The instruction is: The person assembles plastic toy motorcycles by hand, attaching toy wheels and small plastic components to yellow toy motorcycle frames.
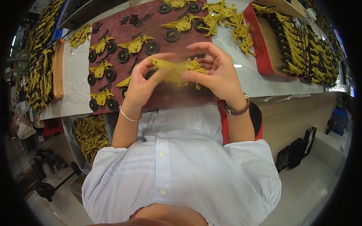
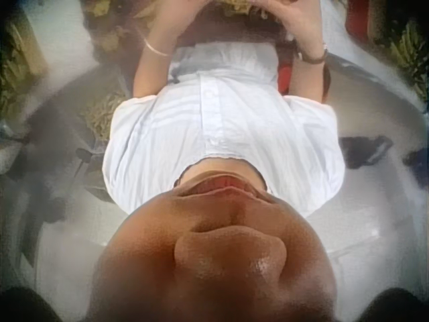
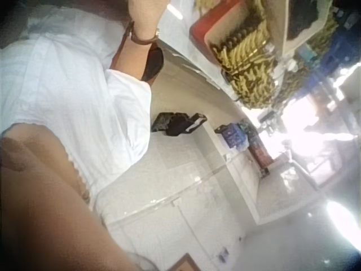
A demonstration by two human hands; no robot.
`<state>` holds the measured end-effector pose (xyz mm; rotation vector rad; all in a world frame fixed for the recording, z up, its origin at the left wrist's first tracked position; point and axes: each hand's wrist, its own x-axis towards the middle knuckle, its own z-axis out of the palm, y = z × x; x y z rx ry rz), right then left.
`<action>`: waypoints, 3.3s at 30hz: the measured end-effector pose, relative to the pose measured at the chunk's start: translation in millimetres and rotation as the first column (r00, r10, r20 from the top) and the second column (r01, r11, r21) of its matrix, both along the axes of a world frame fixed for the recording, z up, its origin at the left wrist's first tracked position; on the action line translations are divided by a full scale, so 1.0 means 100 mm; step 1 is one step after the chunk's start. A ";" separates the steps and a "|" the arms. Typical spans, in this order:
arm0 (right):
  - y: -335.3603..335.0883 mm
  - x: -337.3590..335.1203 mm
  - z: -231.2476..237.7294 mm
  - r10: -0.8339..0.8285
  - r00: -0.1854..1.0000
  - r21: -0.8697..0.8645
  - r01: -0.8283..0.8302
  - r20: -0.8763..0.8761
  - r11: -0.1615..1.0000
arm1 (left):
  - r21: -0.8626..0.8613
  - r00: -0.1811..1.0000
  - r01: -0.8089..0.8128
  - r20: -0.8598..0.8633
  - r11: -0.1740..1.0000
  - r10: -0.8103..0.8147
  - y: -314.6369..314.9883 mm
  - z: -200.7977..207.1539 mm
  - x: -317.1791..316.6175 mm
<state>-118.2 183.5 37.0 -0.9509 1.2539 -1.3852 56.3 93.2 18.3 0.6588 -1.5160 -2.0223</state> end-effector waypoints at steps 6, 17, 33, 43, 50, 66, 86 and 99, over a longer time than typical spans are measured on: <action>-0.02 0.15 -0.13 -0.236 0.948 -0.142 0.269 0.214 0.953 | 0.253 0.973 -0.015 -0.218 0.967 0.072 0.08 -0.11 0.02; 0.06 0.22 -0.14 -0.138 0.985 0.010 0.138 0.108 0.990 | 0.064 0.983 -0.108 -0.142 0.992 0.116 0.16 -0.23 0.03; 0.12 0.32 -0.18 -0.230 0.967 -0.104 0.241 0.107 0.965 | 0.125 0.959 -0.232 -0.135 0.965 0.248 0.22 -0.16 0.00; 0.11 0.32 -0.29 -0.236 0.967 -0.129 0.247 0.094 0.960 | 0.025 0.982 -0.164 -0.093 0.986 0.165 0.11 -0.16 0.01; 0.15 0.33 -0.21 -0.158 0.984 -0.079 0.165 0.083 0.983 | 0.022 0.967 -0.199 -0.159 0.980 0.200 -0.01 -0.05 0.04; 0.13 0.28 -0.20 -0.164 0.986 -0.229 0.159 -0.006 0.960 | 0.037 0.938 -0.214 -0.270 0.976 0.216 -0.13 0.05 0.03; 0.07 -0.06 -0.24 -0.261 0.837 -0.169 0.204 -0.481 0.964 | -0.643 0.935 0.335 0.320 0.689 -0.156 -0.51 0.21 -0.36; -0.18 -0.90 -0.57 -0.364 -0.095 -0.372 0.368 -0.927 0.852 | -0.929 0.887 0.309 0.359 0.204 0.292 -1.07 -0.09 -0.71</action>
